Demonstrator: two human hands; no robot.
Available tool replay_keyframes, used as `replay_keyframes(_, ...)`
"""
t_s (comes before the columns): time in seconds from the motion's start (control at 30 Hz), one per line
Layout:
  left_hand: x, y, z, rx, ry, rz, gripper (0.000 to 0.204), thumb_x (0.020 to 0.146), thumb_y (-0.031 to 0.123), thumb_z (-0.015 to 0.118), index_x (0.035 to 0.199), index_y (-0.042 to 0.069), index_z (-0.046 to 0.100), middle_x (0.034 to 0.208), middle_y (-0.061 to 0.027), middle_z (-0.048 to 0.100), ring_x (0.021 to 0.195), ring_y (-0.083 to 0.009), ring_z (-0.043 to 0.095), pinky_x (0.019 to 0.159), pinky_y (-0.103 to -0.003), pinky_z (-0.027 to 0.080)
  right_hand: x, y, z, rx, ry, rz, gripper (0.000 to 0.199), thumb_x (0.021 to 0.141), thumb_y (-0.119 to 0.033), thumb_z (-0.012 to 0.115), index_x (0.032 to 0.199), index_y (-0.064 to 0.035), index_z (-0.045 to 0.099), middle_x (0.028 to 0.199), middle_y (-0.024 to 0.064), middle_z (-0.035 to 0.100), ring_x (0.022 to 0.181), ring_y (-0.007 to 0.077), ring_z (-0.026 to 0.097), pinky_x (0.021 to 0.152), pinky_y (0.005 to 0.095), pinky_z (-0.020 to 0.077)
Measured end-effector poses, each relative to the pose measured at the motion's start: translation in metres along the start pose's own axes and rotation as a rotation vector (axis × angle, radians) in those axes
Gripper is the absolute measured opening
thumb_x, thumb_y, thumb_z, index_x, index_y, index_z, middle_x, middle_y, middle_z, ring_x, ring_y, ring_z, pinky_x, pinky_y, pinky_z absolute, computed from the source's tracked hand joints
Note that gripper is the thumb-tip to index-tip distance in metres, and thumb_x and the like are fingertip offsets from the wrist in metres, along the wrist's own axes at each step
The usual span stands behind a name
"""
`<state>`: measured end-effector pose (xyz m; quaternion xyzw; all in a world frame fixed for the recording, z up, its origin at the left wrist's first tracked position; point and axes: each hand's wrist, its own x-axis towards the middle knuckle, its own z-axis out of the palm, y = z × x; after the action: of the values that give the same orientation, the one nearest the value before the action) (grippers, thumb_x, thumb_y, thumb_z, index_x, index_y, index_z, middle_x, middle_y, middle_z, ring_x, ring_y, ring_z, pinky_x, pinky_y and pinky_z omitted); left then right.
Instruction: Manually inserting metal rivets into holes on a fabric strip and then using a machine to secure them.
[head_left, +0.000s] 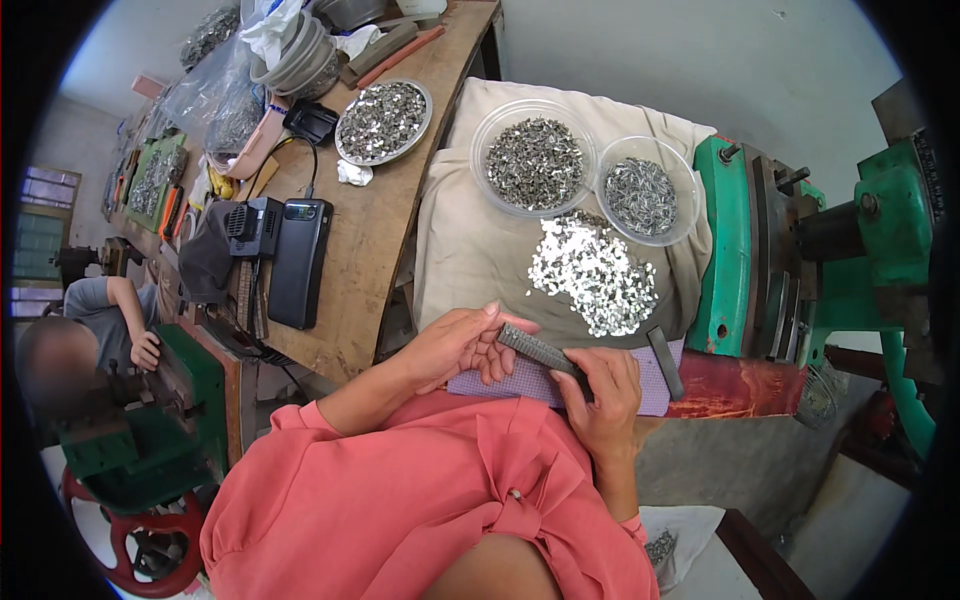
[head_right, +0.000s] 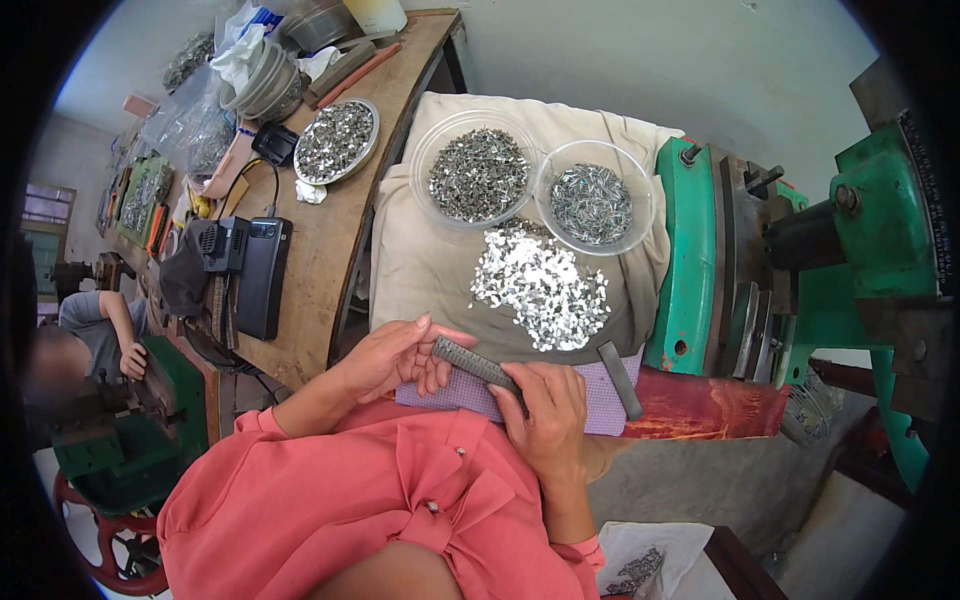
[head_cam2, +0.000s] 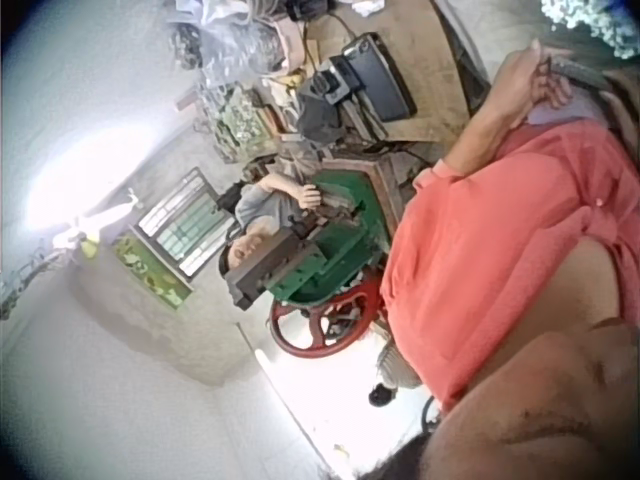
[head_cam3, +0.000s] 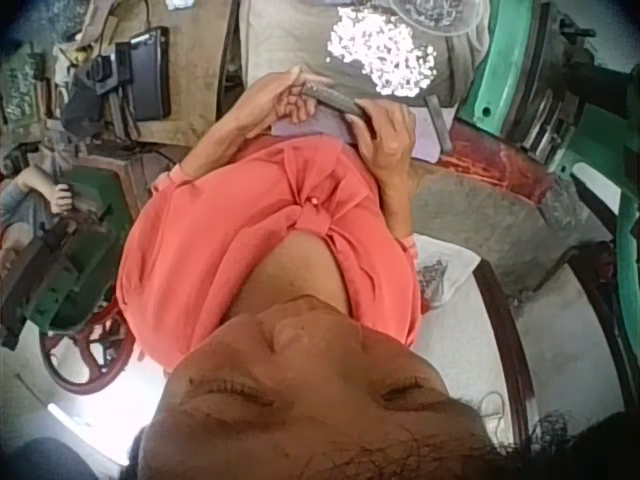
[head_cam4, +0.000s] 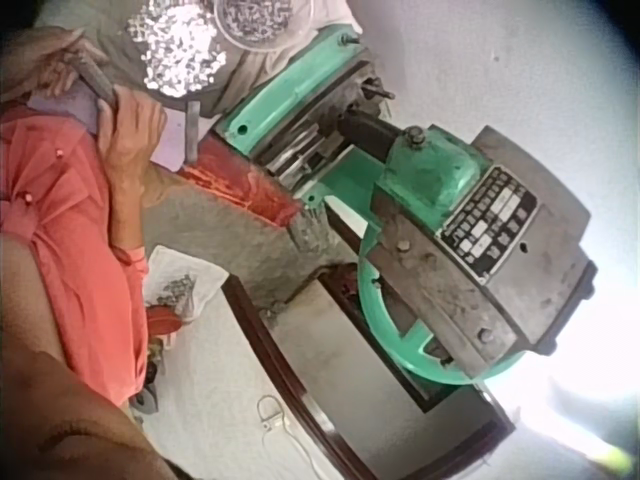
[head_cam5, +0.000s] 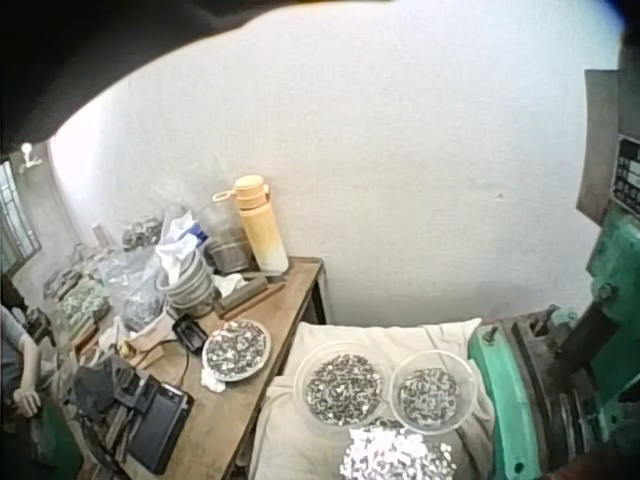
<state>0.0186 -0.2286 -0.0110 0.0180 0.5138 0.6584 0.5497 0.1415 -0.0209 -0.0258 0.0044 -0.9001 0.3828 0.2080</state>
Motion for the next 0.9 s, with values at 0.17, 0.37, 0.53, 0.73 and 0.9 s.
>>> replay_keyframes(0.17,-0.001,-0.001,0.000,-0.003,0.006,0.008,0.063,0.110,0.046,0.025,0.137,-0.003,0.054,0.086,-0.0092,0.064,0.072,-0.0119,0.060,0.066,-0.024,0.051,-0.001,-0.001,0.001,0.006,0.002,0.001,0.032,0.074,-0.011,0.083,0.103,-0.0067,0.070,0.092,0.0074,0.063,0.083,0.0275,0.060,0.074,0.0385,0.0450)
replay_keyframes(0.37,-0.001,-0.001,0.001,0.028,0.016,0.011,0.062,0.110,0.045,0.026,0.137,-0.003,0.054,0.087,-0.0096,0.064,0.072,-0.0121,0.060,0.066,-0.025,0.051,-0.001,0.000,0.001,0.017,0.006,0.003,0.032,0.073,-0.011,0.083,0.102,-0.0067,0.070,0.092,0.0073,0.063,0.082,0.0275,0.060,0.073,0.0385,0.0448)
replay_keyframes(0.53,-0.001,-0.004,-0.001,0.088,0.034,0.008,0.059,0.110,0.043,0.029,0.137,-0.002,0.054,0.088,-0.0092,0.064,0.073,-0.0123,0.061,0.067,-0.025,0.052,-0.002,0.002,-0.002,-0.011,0.001,0.002,0.032,0.073,-0.010,0.083,0.102,-0.0069,0.070,0.091,0.0067,0.063,0.082,0.0271,0.060,0.074,0.0384,0.0447)
replay_keyframes(0.73,-0.001,-0.006,0.008,0.429,0.144,0.088,0.036,0.106,0.024,0.052,0.131,0.000,0.060,0.089,-0.0061,0.063,0.071,-0.0115,0.061,0.067,-0.025,0.051,-0.009,0.006,-0.008,-0.091,-0.013,0.020,0.031,0.073,-0.010,0.082,0.102,-0.0073,0.071,0.091,0.0055,0.063,0.084,0.0258,0.060,0.079,0.0388,0.0439)
replay_keyframes(0.9,-0.002,-0.006,0.011,0.907,0.225,0.340,0.028,0.090,0.007,0.070,0.118,0.002,0.068,0.088,-0.0092,0.059,0.076,-0.0196,0.063,0.069,-0.032,0.050,-0.012,0.008,-0.009,-0.111,-0.034,0.032,0.032,0.071,-0.009,0.083,0.101,-0.0077,0.071,0.091,0.0063,0.063,0.084,0.0278,0.058,0.078,0.0388,0.0427)
